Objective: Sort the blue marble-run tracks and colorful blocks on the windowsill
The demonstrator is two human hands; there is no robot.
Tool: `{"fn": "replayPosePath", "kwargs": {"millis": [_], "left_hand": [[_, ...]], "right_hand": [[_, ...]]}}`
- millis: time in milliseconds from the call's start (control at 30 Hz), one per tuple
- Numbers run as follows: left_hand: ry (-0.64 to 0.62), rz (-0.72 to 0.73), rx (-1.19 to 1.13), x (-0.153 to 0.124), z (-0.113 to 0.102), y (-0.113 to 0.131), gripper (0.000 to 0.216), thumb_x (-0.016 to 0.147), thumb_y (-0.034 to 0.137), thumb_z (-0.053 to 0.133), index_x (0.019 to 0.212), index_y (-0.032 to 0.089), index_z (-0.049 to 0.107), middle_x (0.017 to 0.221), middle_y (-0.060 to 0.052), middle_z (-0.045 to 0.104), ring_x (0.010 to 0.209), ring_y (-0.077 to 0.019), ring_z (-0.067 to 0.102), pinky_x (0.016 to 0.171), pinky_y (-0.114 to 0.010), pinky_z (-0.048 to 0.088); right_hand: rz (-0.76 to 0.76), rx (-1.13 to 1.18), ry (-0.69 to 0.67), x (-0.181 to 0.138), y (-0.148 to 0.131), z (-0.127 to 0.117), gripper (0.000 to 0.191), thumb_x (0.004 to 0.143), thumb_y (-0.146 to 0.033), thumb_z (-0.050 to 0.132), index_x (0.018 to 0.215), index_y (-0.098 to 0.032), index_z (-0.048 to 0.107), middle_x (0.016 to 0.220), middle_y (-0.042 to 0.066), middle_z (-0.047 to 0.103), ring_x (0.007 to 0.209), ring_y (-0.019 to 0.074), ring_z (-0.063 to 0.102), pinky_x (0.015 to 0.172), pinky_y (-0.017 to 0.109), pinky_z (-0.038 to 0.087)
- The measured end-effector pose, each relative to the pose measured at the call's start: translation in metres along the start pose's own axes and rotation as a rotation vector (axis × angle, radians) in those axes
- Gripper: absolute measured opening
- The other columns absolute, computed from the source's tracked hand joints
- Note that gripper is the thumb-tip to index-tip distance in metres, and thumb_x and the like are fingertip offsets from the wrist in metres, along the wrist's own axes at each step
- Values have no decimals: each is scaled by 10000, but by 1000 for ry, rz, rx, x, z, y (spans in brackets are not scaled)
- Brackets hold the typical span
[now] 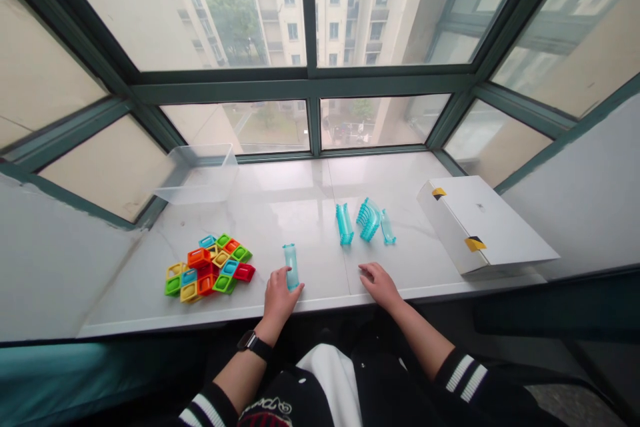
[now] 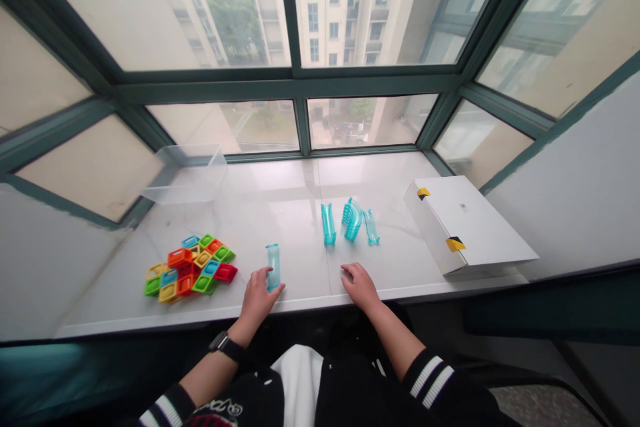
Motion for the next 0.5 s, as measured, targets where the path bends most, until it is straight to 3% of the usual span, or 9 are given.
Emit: {"fn": "replayPosePath", "kwargs": {"millis": [100,200,333,500], "left_hand": [[-28,-31,3,5,-1,0,509,847,290,713,1326,203,562,1187,-113,583,1126,-309,650,1005,-480,539],[-69,-113,-136,8,-4,-4,488,841,276,713,1302,213,565,1187,-106,636,1062,-274,691,971,-443,558],[-168,-308,-561,5,-3,-11,512,836,358,744,1293,207,570,1195,-118,708,961,-232,727,871,-391,602],[-252,-397,-1014,-7,3,4,583,846,483,781,1317,190,603,1345,-197,685,1148,-261,713,912,-398,618]], "right_hand": [[-9,-1,-5,-4,-1,0,348,892,-243,594,1193,-198,763,1118,104,714,1013,250,691,993,423,566],[-9,10,-7,-6,-1,-2,343,889,-235,610,1193,-212,767,1131,102,719,1038,251,698,1004,417,566],[1,12,-8,-6,-3,-2,345,888,-247,618,1201,-228,763,1150,94,721,1017,245,705,998,425,573],[-58,80,-56,-7,-27,9,357,925,-283,593,1244,-229,743,1228,97,699,1023,223,713,931,394,610]]}}
Point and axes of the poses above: each hand's wrist, its own x-axis towards the middle knuckle, its own z-axis out of the palm, y = z × x, the point moved 5 cm from there along x, towards the middle knuckle
